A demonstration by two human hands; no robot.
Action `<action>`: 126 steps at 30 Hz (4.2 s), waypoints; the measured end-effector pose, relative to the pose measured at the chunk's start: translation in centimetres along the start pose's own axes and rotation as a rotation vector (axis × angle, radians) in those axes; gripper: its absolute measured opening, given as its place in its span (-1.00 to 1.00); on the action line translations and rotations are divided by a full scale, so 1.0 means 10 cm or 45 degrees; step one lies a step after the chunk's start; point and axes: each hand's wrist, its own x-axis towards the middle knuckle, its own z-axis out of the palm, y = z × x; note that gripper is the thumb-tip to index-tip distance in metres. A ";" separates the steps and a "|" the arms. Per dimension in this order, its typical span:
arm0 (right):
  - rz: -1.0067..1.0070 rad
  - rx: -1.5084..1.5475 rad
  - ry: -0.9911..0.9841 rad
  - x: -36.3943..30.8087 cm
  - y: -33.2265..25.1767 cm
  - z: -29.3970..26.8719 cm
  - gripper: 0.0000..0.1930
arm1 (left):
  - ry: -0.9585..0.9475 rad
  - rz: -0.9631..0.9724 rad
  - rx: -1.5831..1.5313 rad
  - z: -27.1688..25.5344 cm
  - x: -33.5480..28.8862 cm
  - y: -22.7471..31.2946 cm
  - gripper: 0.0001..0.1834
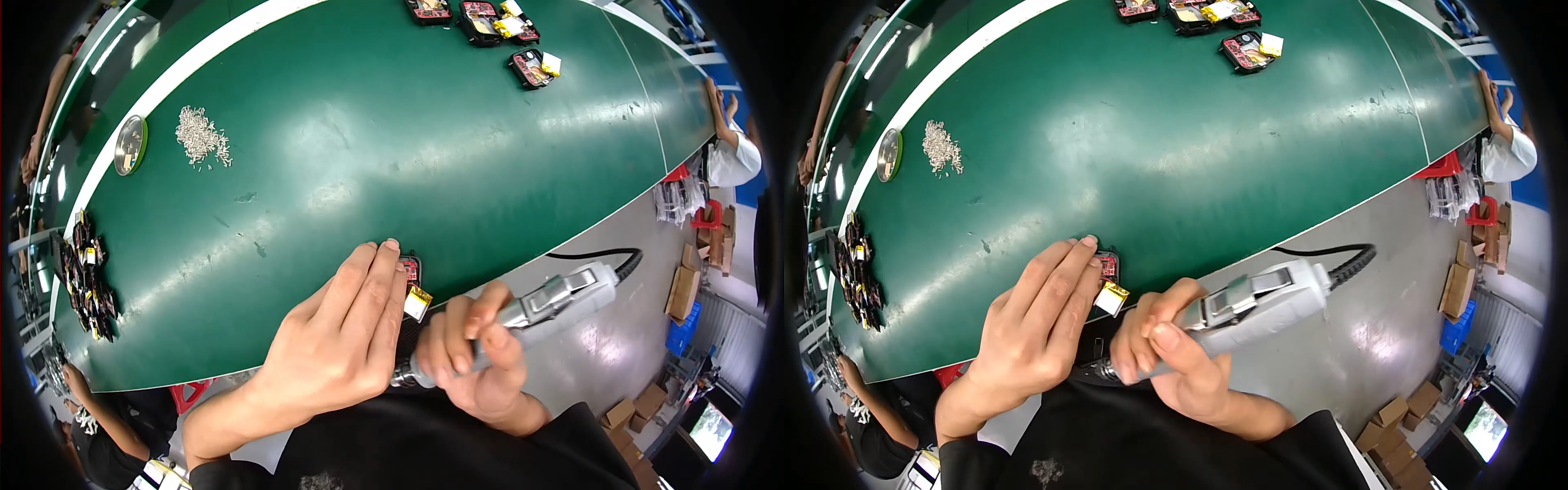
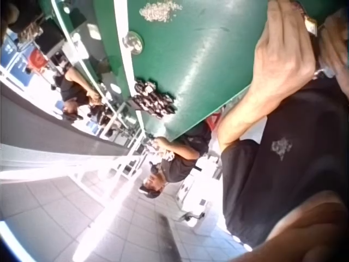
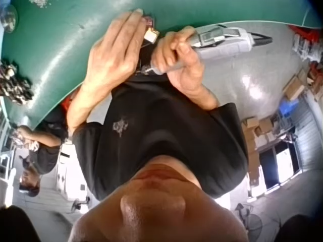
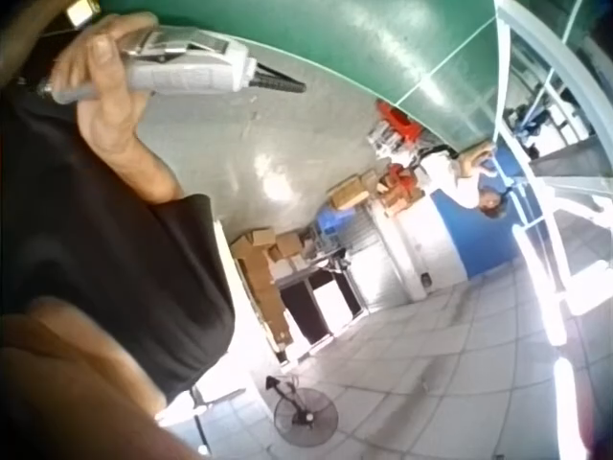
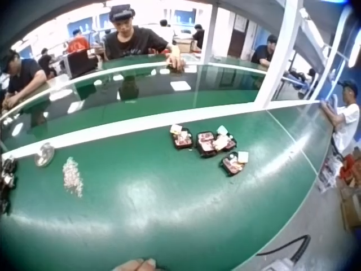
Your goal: The person is using an electric screwdriver to secure components inside small electronic device housings at a factory workbench.
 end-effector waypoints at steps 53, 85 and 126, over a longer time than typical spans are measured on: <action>-0.043 -0.401 -0.888 1.08 -0.51 0.34 -0.80 | 0.019 0.049 -0.143 -0.05 -0.14 -0.11 -0.63; 0.108 0.058 -0.527 0.79 -0.17 -0.06 -0.77 | 0.192 -0.640 0.320 -0.18 -0.53 -0.51 -0.74; -0.400 0.258 -0.383 0.69 -0.38 0.57 -0.82 | 0.716 -0.955 -2.326 -0.04 -0.40 0.22 -0.86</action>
